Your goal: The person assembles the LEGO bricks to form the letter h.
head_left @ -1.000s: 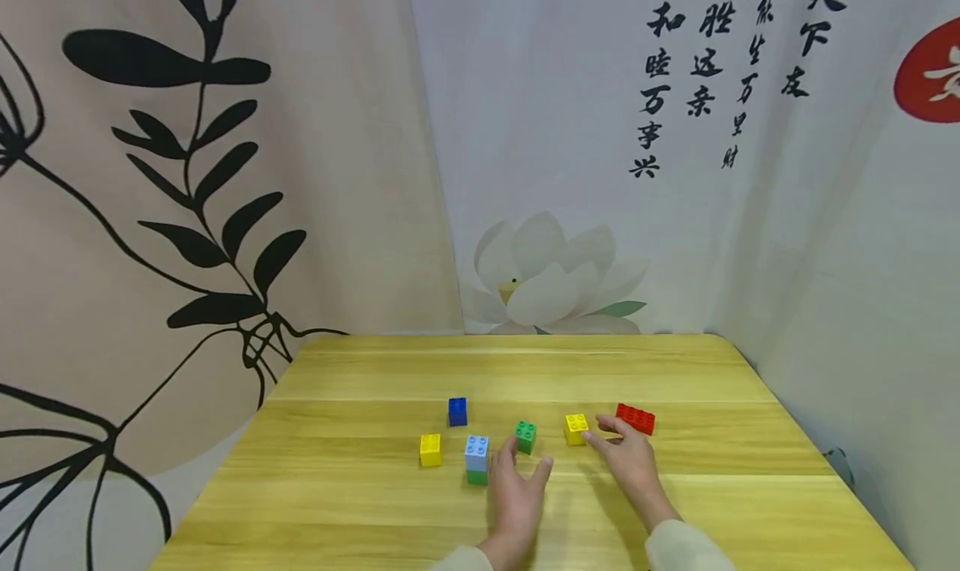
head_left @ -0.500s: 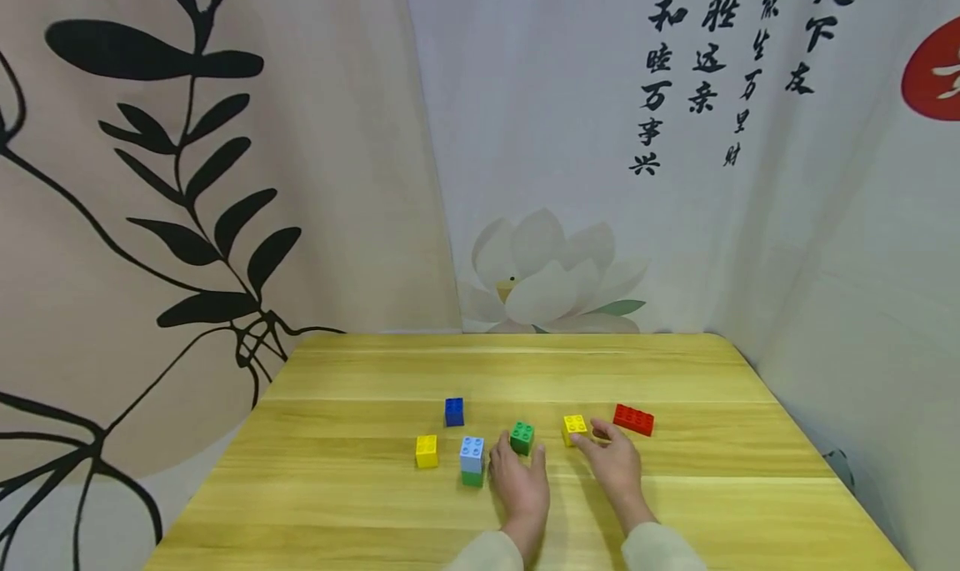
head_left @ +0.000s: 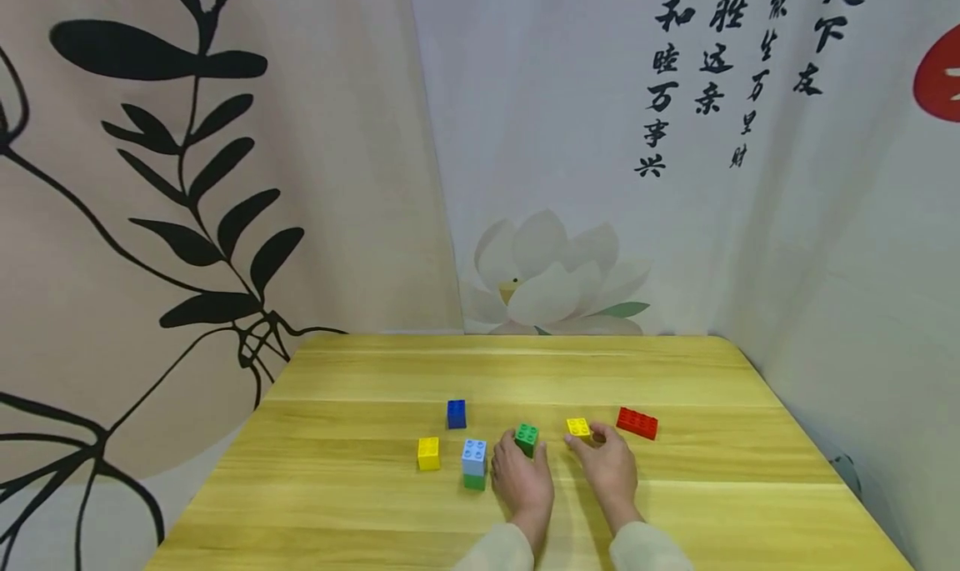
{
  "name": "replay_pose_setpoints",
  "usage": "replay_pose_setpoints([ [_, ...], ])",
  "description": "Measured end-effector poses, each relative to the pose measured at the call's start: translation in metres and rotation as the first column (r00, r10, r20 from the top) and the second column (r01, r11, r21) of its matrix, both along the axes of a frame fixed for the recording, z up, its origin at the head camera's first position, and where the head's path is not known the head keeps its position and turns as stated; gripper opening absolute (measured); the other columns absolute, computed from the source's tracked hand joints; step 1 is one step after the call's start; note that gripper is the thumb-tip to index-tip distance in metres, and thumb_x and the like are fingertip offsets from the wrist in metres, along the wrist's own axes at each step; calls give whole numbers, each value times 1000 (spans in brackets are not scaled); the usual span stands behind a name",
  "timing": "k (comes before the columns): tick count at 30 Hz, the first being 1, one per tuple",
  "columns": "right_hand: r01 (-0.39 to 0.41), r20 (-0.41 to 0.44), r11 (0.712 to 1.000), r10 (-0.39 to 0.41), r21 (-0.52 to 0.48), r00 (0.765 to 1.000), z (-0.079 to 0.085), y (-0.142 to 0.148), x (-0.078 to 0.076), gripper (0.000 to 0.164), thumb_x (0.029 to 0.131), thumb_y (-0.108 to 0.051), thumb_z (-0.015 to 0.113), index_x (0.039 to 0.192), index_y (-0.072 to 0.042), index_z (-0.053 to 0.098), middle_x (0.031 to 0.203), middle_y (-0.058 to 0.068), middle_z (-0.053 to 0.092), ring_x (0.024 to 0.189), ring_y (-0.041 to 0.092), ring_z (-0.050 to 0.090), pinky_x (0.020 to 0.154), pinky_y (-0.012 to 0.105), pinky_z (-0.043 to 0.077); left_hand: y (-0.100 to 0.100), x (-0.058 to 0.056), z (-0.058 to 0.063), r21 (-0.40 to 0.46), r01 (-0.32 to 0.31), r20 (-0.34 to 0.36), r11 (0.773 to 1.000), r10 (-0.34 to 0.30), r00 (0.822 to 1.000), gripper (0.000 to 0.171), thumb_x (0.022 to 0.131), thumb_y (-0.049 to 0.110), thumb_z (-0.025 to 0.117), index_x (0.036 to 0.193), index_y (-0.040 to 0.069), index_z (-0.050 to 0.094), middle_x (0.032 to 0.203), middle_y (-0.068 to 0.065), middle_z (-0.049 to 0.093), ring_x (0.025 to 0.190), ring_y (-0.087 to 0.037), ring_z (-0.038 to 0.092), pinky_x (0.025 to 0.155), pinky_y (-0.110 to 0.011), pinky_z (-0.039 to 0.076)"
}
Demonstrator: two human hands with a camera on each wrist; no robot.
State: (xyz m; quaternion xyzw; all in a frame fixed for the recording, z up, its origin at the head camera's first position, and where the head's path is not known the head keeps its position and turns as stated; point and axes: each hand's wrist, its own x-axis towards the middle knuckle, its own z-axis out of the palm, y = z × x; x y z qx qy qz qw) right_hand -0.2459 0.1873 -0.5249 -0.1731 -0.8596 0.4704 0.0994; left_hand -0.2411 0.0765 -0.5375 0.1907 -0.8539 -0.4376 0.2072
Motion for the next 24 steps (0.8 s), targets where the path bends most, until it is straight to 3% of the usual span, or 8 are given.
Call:
replay_pose_setpoints([
  [10, 19, -8, 999, -18, 44, 1000, 1, 2, 5, 52, 88, -31, 76, 123, 4, 61, 116, 23, 66, 104, 39, 62, 83, 52, 47, -2, 1, -3, 26, 44, 6, 999, -45, 999, 37, 82, 20, 82, 111, 6, 63, 101, -8, 64, 98, -28, 62, 84, -48, 48],
  [17, -36, -30, 997, 38, 64, 999, 1, 4, 6, 45, 89, -25, 74, 122, 3, 64, 113, 22, 68, 101, 38, 64, 83, 51, 50, -8, 4, -4, 13, 96, -25, 995, -95, 995, 37, 80, 21, 82, 110, 6, 66, 100, -7, 64, 95, -27, 63, 84, -47, 50],
  [24, -132, -43, 991, 131, -25, 990, 4, 8, 9, 44, 90, -17, 72, 127, 6, 61, 118, 24, 66, 105, 39, 64, 84, 48, 54, -13, 6, 0, 24, 145, -38, 989, -145, 989, 38, 80, 17, 82, 112, 5, 67, 104, -9, 64, 98, -28, 64, 87, -47, 52],
])
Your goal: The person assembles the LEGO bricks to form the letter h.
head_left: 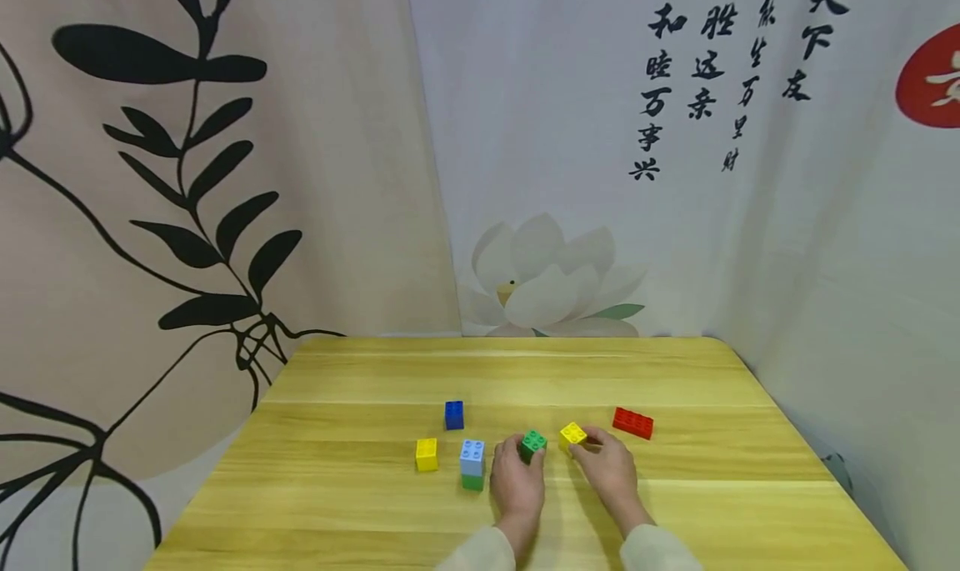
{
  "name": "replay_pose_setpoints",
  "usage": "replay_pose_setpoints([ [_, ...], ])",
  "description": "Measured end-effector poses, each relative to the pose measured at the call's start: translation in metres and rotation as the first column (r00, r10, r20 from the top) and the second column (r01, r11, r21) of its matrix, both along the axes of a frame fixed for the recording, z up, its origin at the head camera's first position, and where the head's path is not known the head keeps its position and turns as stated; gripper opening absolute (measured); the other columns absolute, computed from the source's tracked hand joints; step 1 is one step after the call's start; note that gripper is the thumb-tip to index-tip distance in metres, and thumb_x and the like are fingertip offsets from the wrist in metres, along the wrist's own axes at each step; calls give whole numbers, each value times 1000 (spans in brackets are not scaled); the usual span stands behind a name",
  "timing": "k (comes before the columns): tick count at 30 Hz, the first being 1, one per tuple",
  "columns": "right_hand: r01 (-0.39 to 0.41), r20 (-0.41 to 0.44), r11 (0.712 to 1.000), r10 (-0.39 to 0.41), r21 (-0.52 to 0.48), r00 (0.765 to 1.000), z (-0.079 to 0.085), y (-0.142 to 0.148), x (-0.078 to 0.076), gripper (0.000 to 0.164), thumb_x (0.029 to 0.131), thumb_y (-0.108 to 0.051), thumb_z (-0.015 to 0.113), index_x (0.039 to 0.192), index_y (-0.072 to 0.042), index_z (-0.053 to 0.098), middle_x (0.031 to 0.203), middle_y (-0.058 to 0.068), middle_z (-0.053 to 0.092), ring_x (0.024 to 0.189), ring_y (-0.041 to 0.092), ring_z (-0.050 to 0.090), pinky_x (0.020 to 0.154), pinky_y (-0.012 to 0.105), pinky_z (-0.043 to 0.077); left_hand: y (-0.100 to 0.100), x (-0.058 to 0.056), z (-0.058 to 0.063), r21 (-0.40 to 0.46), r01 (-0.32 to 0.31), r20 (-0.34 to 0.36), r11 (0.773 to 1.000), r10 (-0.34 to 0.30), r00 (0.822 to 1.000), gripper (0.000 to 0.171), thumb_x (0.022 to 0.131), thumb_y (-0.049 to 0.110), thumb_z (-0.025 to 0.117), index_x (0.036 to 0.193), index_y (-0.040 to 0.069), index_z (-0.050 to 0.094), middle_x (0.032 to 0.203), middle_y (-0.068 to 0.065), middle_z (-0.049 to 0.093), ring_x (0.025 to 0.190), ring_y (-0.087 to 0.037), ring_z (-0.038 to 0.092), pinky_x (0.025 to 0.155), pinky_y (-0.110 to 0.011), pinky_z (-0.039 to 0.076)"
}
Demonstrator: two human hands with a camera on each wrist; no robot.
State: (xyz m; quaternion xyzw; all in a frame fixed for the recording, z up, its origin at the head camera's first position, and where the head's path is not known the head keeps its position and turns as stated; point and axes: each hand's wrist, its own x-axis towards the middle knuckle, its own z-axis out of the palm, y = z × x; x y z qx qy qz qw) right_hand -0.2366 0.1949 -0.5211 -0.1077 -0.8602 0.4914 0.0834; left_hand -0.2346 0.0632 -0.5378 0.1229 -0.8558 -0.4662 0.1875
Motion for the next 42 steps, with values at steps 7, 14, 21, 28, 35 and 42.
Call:
replay_pose_setpoints([
  [7, -84, 0, 994, 84, -69, 996, 0, 9, 4, 43, 88, -11, 73, 126, 6, 62, 113, 21, 68, 102, 34, 65, 82, 41, 56, 0, 4, 4, 39, 74, 4, 997, -74, 997, 37, 81, 17, 81, 113, 6, 66, 104, -5, 64, 95, -22, 63, 86, -43, 53],
  [14, -170, 12, 985, 171, -35, 985, -1, 15, 6, 40, 88, -10, 74, 124, 3, 65, 109, 12, 70, 98, 28, 66, 84, 43, 54, -3, 9, 12, 129, 187, -49, 974, -182, 982, 33, 85, 16, 79, 114, 6, 66, 101, 2, 60, 87, -14, 56, 72, -28, 50],
  [21, -228, 32, 972, 230, -54, 973, 2, 17, 11, 39, 85, -9, 77, 122, 0, 67, 106, 7, 70, 97, 24, 65, 83, 42, 54, -6, 7, 24, 147, 271, -131, 951, -253, 959, 31, 88, 15, 76, 115, 5, 65, 103, 1, 61, 94, -21, 58, 77, -30, 50],
  [28, -271, 71, 960, 275, -62, 959, 3, 20, 14, 42, 84, -12, 79, 123, -2, 66, 107, 6, 69, 99, 24, 64, 85, 42, 54, -14, 5, 44, 174, 371, -125, 912, -353, 927, 30, 91, 18, 74, 118, 6, 65, 105, 0, 60, 99, -23, 58, 75, -27, 50],
  [35, -347, 78, 933, 355, -93, 932, 3, 26, 19, 38, 86, -16, 78, 119, -1, 66, 109, 6, 69, 100, 23, 62, 86, 43, 53, -26, 4, 56, 214, 512, -87, 832, -506, 858, 38, 90, 21, 75, 122, 4, 63, 107, 0, 63, 100, -25, 59, 74, -27, 50],
  [42, -426, 73, 893, 439, -145, 895, 6, 32, 23, 39, 88, -15, 76, 122, 1, 66, 112, 9, 69, 101, 24, 62, 88, 44, 52, -33, 2, 60, 246, 589, -44, 770, -598, 800, 35, 88, 20, 77, 118, 6, 65, 102, 1, 64, 96, -18, 59, 75, -27, 51],
])
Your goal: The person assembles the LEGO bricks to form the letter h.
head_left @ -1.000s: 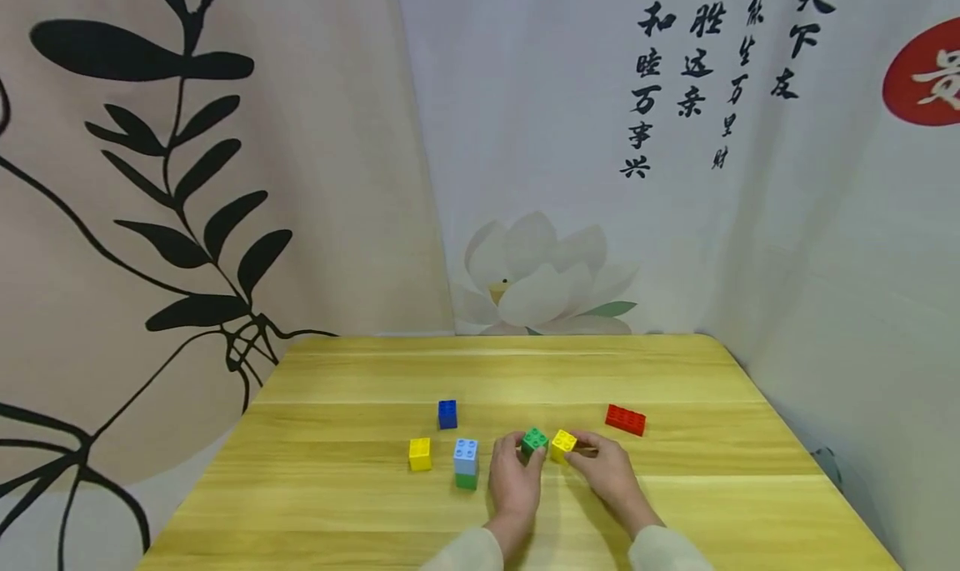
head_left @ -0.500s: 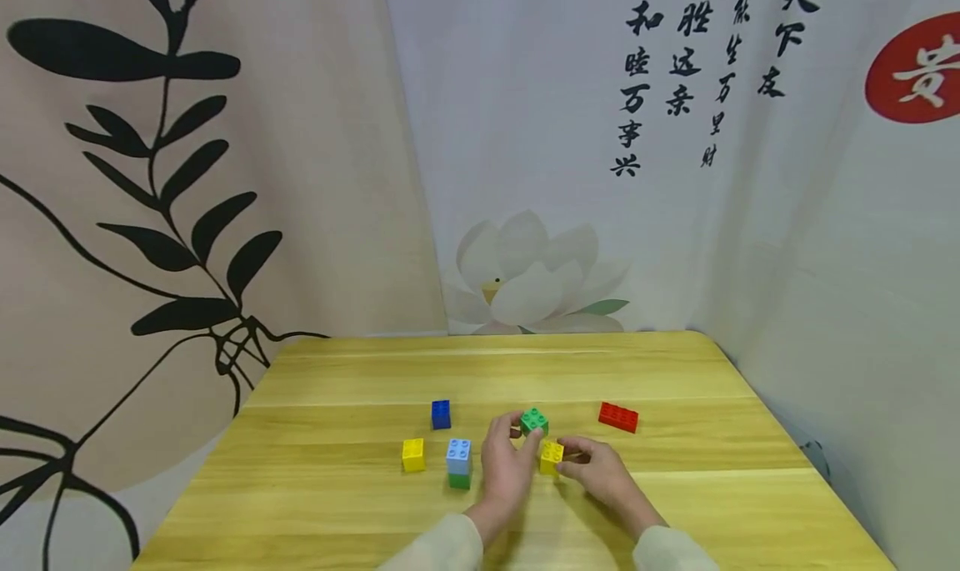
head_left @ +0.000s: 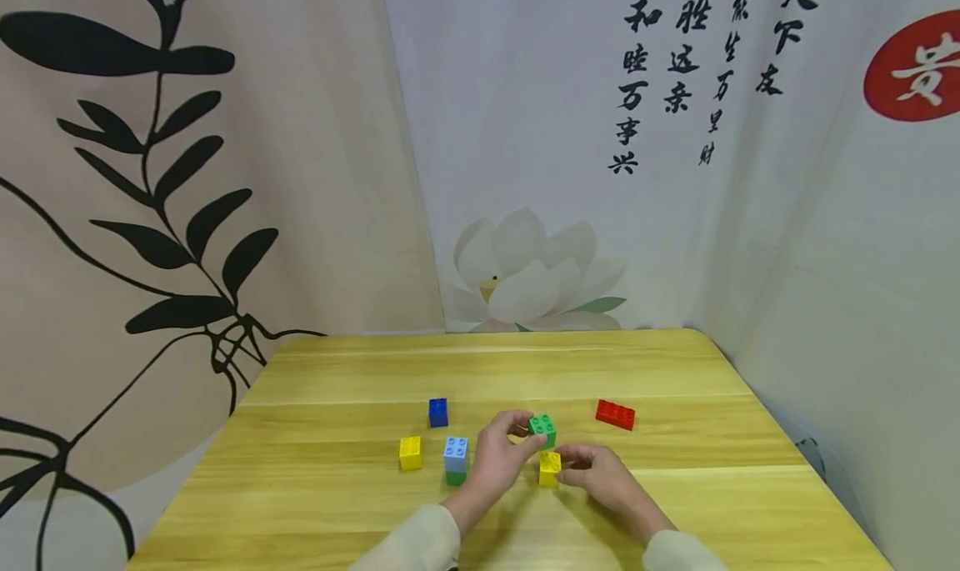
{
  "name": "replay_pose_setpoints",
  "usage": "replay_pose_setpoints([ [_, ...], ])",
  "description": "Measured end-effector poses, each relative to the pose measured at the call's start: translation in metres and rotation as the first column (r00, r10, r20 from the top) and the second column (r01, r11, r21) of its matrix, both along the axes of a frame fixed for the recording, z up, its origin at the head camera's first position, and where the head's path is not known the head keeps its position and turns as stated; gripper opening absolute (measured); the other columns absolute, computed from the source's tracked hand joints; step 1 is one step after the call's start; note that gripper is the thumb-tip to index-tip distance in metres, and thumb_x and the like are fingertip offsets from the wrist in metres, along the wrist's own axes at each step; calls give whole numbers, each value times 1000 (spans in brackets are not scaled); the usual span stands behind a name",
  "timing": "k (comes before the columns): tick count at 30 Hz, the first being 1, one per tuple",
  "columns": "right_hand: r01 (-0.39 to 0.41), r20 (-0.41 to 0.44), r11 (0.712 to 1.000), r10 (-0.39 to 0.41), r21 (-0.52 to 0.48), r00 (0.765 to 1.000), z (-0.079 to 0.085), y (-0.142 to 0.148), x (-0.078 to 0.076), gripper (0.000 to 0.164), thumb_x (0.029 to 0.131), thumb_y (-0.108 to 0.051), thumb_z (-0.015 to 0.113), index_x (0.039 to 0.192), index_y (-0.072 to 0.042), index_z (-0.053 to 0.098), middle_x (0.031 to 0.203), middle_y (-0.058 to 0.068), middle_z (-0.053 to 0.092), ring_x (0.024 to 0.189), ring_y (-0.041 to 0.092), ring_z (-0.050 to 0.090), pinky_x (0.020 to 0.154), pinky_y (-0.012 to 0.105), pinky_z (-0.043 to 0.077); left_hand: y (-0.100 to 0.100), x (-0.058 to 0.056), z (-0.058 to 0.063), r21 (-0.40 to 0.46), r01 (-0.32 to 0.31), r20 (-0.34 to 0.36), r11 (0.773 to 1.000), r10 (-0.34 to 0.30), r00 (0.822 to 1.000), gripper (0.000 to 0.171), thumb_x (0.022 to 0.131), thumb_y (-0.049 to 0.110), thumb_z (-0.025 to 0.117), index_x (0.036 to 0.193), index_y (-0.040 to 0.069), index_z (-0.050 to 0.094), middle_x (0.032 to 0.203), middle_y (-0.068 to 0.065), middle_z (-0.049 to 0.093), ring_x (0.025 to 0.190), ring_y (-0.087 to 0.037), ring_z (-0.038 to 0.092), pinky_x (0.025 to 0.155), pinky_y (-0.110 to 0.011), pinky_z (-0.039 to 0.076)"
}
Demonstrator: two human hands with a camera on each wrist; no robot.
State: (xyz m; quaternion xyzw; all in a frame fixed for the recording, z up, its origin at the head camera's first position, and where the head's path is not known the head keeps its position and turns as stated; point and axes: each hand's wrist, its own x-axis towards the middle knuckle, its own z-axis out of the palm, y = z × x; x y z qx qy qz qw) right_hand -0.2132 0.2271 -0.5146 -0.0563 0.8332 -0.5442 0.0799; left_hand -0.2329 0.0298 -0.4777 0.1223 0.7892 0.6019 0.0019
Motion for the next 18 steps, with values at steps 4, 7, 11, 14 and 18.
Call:
replay_pose_setpoints([
  [4, -4, 21, 1000, 4, -12, 1000, 1, 1, 2, 41, 88, -16, 75, 123, 2, 65, 116, 12, 68, 104, 26, 61, 90, 46, 51, -4, 1, 0, -16, 51, 39, 999, -50, 998, 33, 88, 22, 77, 117, 9, 66, 102, 4, 63, 98, -18, 57, 78, -30, 49],
  [7, -1, 31, 1000, 1, -15, 1000, 0, 2, 3, 42, 88, -17, 76, 124, 2, 65, 118, 13, 67, 106, 27, 61, 92, 48, 50, -6, 1, -1, -41, 76, 46, 996, -74, 996, 35, 89, 23, 76, 119, 8, 66, 104, 3, 63, 101, -20, 58, 78, -32, 49],
  [11, 2, 40, 1000, -2, -14, 999, -2, 3, 2, 43, 89, -19, 75, 125, 2, 65, 117, 12, 67, 106, 26, 60, 93, 49, 49, -7, 1, -3, -66, 91, 54, 994, -88, 995, 39, 90, 25, 75, 122, 6, 66, 106, 3, 64, 103, -22, 58, 76, -31, 50],
  [14, 8, 41, 1000, -8, -7, 999, -3, 3, 2, 44, 89, -20, 76, 125, 2, 64, 117, 12, 68, 107, 26, 61, 93, 50, 49, -8, -1, -4, -79, 103, 61, 992, -98, 993, 37, 90, 27, 75, 121, 9, 67, 105, 5, 64, 102, -20, 58, 75, -31, 51],
  [18, 11, 46, 1000, -10, -14, 999, -4, 3, 2, 45, 88, -20, 76, 126, 2, 64, 119, 13, 67, 107, 27, 61, 94, 50, 48, -7, -3, -7, -84, 128, 73, 988, -122, 990, 30, 90, 28, 75, 116, 14, 68, 104, 7, 65, 100, -16, 57, 79, -33, 50],
])
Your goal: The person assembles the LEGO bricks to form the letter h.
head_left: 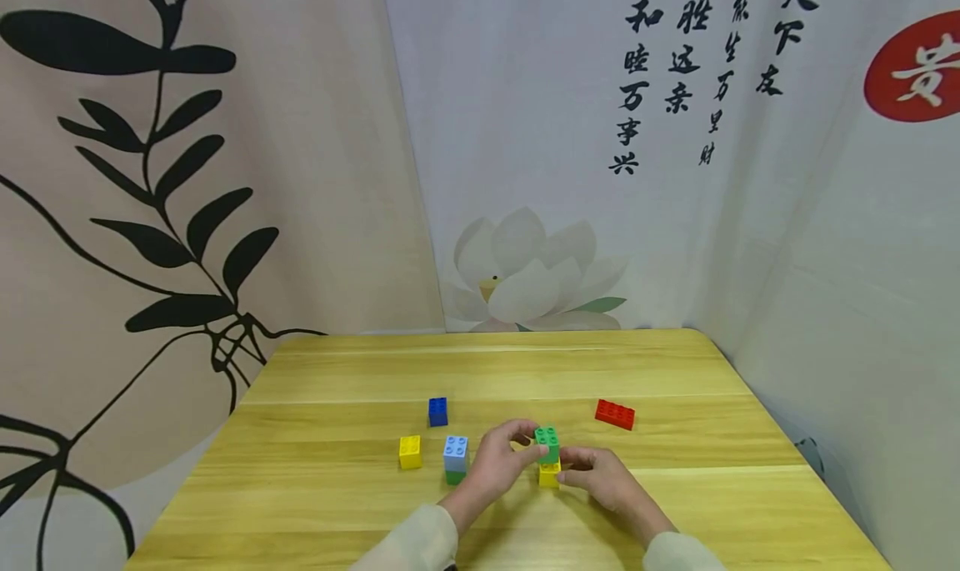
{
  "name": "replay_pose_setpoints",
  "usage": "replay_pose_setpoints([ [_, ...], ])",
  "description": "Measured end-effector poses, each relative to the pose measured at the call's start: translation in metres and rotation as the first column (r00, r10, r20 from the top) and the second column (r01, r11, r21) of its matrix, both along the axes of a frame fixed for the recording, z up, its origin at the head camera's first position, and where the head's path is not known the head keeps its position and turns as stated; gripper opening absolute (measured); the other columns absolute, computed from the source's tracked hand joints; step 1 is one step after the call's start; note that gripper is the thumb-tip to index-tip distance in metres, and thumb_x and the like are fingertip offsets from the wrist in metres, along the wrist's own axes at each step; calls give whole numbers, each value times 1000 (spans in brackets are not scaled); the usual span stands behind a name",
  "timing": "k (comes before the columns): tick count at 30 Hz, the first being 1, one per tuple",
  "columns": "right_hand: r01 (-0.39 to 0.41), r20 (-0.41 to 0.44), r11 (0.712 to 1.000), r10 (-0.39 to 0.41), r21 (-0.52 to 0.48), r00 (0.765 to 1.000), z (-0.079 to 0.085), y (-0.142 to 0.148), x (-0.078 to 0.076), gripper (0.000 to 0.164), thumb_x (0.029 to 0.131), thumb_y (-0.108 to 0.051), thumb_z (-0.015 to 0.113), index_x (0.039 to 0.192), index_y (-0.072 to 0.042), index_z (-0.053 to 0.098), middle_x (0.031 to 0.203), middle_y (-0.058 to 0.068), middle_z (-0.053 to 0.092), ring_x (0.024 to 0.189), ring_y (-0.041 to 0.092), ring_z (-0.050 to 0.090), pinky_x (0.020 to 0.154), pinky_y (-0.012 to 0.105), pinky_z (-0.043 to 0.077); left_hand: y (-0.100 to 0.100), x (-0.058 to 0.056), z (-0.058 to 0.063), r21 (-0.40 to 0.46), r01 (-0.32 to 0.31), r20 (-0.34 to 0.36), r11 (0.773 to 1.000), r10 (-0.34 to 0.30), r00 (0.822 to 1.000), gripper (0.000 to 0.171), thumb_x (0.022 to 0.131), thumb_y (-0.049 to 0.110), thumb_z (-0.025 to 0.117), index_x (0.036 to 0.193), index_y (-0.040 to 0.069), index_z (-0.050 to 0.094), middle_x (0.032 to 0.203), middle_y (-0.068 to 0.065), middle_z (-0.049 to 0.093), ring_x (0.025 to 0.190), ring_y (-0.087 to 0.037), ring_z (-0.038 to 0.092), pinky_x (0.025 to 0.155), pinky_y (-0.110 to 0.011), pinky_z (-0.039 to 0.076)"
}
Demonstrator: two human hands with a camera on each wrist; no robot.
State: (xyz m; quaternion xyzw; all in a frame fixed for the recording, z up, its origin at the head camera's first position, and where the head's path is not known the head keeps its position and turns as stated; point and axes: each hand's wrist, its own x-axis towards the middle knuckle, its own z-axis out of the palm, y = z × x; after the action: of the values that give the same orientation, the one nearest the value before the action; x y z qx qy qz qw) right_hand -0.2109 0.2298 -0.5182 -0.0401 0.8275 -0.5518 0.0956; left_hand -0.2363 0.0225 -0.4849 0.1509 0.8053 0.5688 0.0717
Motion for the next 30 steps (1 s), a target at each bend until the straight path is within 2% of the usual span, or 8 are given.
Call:
replay_pose_setpoints([
  [10, -20, 3, 1000, 20, -20, 1000, 0, 1, 0, 40, 90, -18, 74, 125, 0, 66, 118, 12, 67, 106, 25, 61, 93, 49, 49, 1, -1, -8, -20, 58, 49, 998, -57, 997, 36, 90, 25, 75, 122, 10, 67, 104, 7, 64, 106, -20, 56, 79, -36, 51],
  [17, -18, -10, 1000, 18, -23, 1000, 0, 1, 0, 41, 90, -17, 74, 125, 1, 65, 118, 13, 68, 105, 26, 61, 92, 49, 50, 2, -2, -9, -37, 78, 48, 996, -77, 996, 41, 90, 27, 75, 126, 9, 65, 105, 7, 64, 104, -20, 56, 76, -36, 52],
  [30, -29, -6, 1000, 29, -9, 1000, 0, 1, 0, 44, 90, -21, 75, 127, 1, 64, 117, 11, 68, 105, 25, 61, 92, 50, 50, 4, -4, -16, -21, 53, 33, 998, -52, 998, 39, 90, 29, 75, 124, 11, 66, 108, 8, 65, 105, -19, 57, 83, -38, 50],
])
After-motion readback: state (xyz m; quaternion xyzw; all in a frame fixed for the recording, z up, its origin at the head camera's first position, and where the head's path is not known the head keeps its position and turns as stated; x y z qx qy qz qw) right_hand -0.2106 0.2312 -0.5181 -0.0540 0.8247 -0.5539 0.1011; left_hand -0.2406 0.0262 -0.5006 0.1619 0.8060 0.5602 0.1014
